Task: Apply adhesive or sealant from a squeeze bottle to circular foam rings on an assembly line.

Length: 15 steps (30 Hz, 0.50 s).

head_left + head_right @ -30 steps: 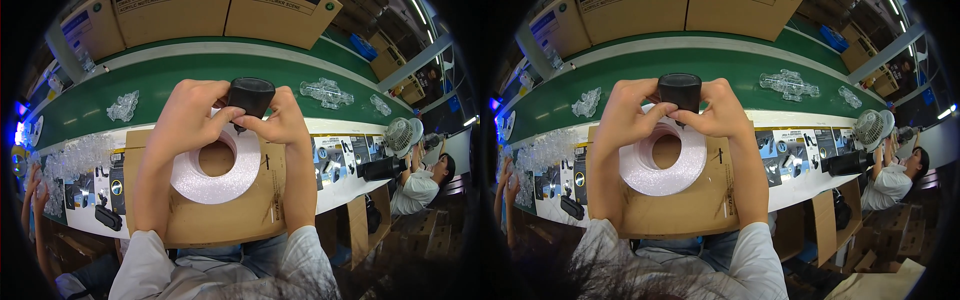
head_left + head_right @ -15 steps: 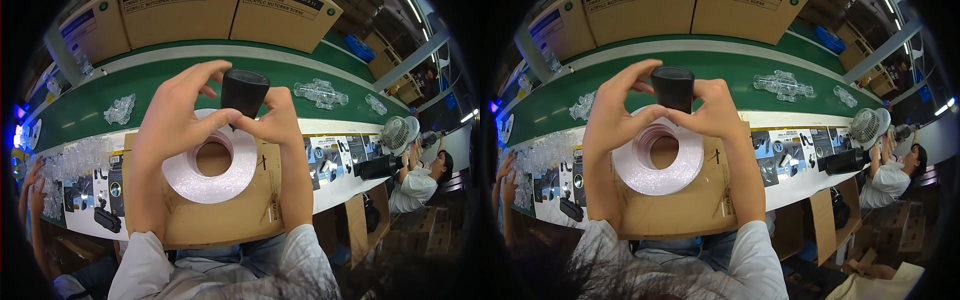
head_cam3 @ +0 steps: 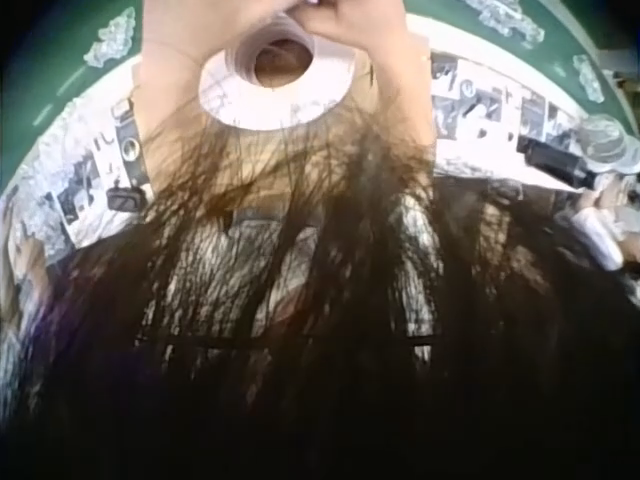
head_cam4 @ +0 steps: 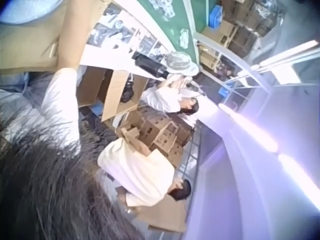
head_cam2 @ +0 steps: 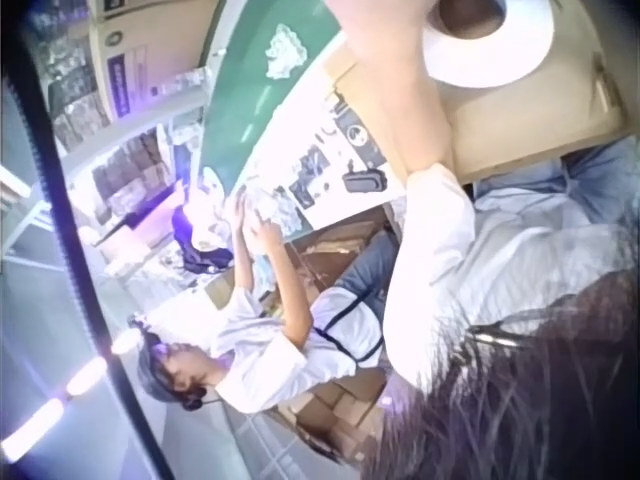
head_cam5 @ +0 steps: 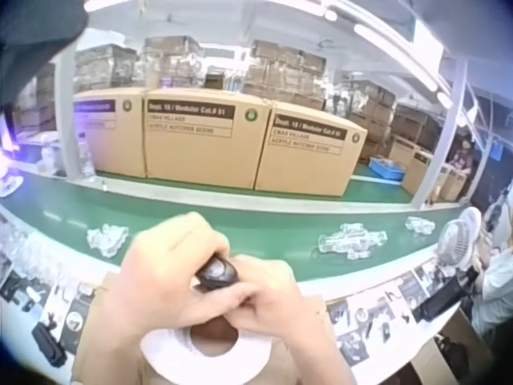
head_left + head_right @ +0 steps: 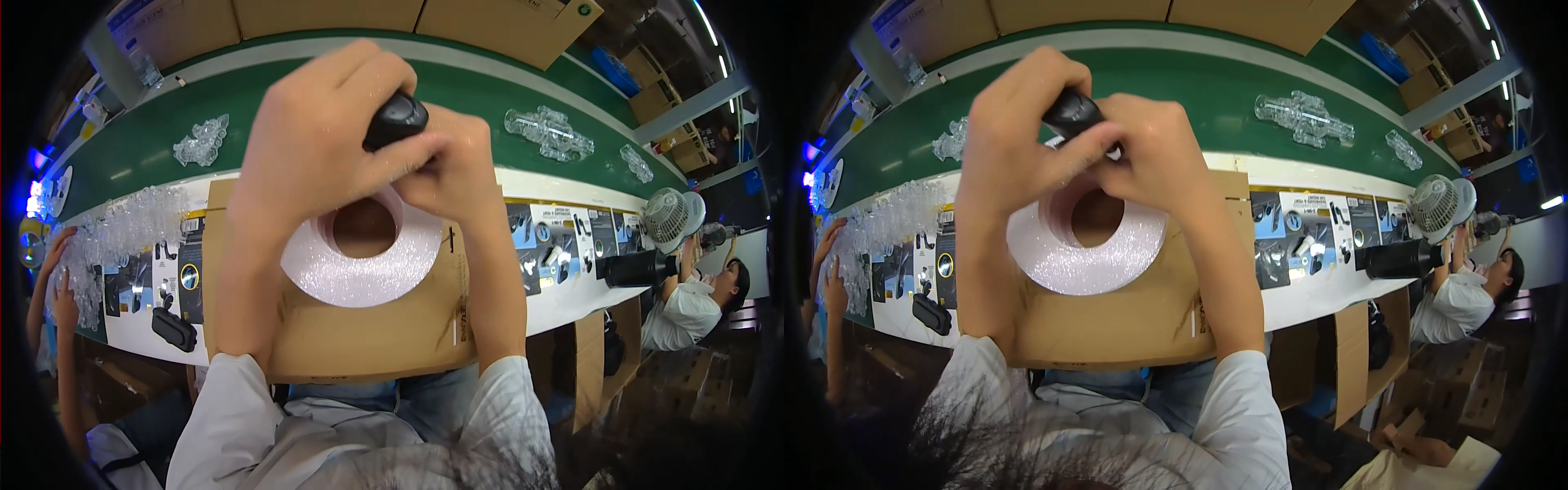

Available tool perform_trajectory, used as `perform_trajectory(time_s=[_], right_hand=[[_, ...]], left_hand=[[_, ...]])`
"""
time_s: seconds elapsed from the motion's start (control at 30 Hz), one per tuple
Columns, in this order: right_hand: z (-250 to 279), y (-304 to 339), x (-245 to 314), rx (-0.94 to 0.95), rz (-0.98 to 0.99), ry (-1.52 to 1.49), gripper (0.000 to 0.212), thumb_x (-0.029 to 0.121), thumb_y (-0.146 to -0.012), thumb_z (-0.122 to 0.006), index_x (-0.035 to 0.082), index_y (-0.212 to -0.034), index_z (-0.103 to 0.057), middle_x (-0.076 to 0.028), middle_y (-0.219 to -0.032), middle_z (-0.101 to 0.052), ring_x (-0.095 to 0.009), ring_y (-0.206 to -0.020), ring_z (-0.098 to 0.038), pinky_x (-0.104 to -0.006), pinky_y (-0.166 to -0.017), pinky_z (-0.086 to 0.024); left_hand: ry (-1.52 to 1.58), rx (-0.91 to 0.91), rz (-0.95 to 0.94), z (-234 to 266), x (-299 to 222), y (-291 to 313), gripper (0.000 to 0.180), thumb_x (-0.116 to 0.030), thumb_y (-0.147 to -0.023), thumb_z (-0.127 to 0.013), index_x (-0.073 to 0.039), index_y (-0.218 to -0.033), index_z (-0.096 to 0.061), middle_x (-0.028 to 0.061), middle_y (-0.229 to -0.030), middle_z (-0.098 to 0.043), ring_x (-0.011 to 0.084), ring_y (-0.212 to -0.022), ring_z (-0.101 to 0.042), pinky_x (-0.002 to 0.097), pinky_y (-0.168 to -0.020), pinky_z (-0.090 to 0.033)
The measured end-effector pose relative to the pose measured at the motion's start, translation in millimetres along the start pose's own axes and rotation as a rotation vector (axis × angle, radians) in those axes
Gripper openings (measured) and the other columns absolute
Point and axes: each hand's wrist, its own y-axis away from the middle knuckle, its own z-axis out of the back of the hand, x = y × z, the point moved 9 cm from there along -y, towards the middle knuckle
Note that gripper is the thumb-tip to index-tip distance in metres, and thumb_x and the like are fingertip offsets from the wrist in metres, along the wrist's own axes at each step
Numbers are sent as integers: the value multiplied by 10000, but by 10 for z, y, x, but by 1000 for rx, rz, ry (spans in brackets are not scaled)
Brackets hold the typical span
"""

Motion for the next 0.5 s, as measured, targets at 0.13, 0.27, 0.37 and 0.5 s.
perform_trajectory(time_s=[0.13,0.27,0.37,0.5], right_hand=[[-13,-3,-18,13,-17,-21,171,9,-625,-686,17,-771,-598,-106,-674,-581,-275,-546,-495,-304,-526,-453],[12,-16,-8,35,-17,-53,149,5,-634,-684,8,-747,-588,-117,-668,-569,-278,-541,-514,-323,-509,-442],[-41,-2,-45,125,-56,-75,149,20,-651,-700,13,-760,-597,-124,-661,-552,-278,-530,-507,-322,-499,-432],[-99,8,-102,168,-110,-174,151,34,-663,-710,6,-772,-609,-131,-673,-572,-275,-535,-528,-329,-508,-442]], left_hand=[[-93,-116,-154,30,-157,-48,278,-130,-638,-800,-33,-800,-597,98,-806,-560,268,-670,-565,335,-572,-468],[-146,-213,-181,180,-383,-174,220,-173,-668,-806,-62,-702,-619,68,-668,-534,226,-540,-544,313,-471,-447],[-199,-147,-169,204,-376,-181,208,-189,-686,-794,-78,-670,-619,41,-575,-458,211,-470,-494,331,-428,-419],[-212,-132,-166,155,-361,-125,274,-188,-704,-783,-81,-613,-548,41,-552,-439,212,-449,-482,332,-411,-394]])
